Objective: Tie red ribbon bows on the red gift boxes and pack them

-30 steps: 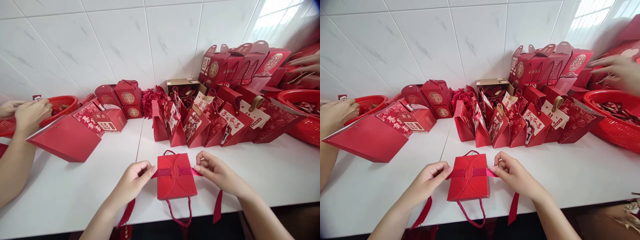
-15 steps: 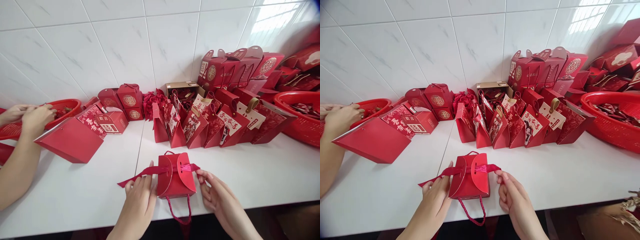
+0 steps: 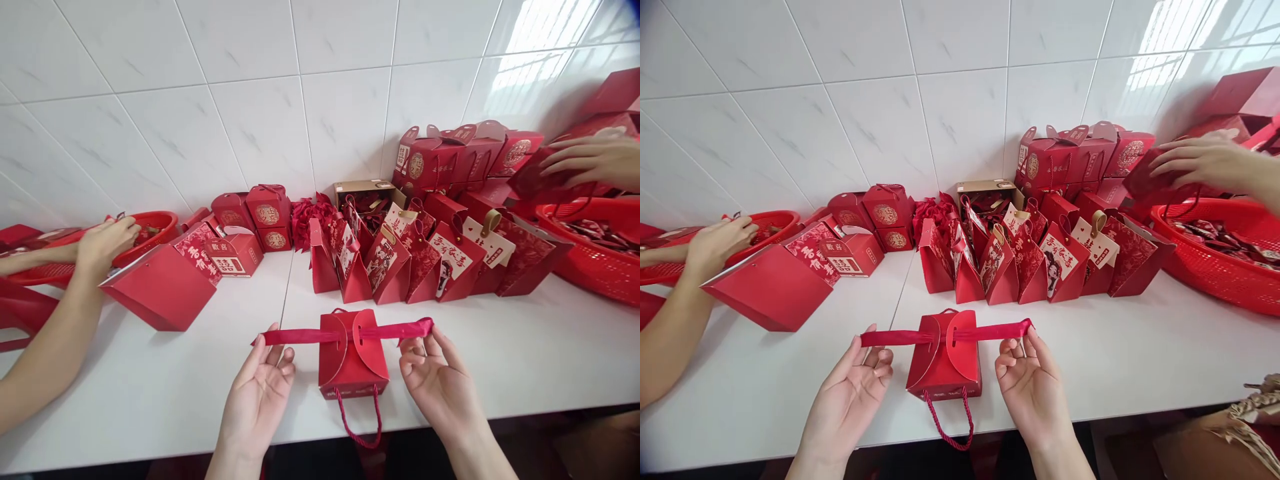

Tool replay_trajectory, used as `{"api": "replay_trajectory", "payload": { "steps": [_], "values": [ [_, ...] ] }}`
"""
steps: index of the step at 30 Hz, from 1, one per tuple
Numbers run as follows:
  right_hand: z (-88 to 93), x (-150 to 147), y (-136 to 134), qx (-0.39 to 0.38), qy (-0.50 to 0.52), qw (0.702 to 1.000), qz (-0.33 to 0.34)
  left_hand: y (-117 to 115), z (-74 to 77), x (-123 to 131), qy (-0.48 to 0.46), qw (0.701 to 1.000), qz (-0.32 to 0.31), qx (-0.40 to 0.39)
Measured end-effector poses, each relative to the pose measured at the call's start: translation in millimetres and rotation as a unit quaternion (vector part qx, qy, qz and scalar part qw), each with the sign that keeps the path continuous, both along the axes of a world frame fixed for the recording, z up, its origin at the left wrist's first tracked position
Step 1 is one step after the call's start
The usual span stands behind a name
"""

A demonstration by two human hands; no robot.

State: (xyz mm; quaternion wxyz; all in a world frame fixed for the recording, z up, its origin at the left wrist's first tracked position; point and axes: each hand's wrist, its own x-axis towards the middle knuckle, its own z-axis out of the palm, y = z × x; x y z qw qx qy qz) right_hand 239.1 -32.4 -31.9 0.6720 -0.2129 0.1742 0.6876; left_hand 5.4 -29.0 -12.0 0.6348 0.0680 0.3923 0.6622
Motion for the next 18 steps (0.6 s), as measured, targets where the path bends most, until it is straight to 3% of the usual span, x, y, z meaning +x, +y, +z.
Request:
{"api": "replay_trajectory", "payload": {
  "steps": [5, 11, 14, 18],
  "values": [
    [7.3, -0.5, -3.6, 0.004, -0.082, 0.996, -0.026, -6.4, 5.8, -4.2, 0.040, 0.997, 0.055, 0.021],
    [6.5, 1.7, -5.5, 0.044, -0.167, 0.982, -0.075, -7.2, 13.2, -7.7, 0.083, 0.994, 0.056, 0.030],
    [7.0, 2.9, -5.5, 0.072, -0.260, 0.954, -0.127, -3.6, 23.8, -10.0, 0.140, 0.985, 0.078, 0.060],
    [24.1, 5.9, 1.5, 0.151, -0.401, 0.885, -0.180, 7.5, 50.3, -5.3, 0.207, 0.963, 0.112, 0.132]
  ]
}}
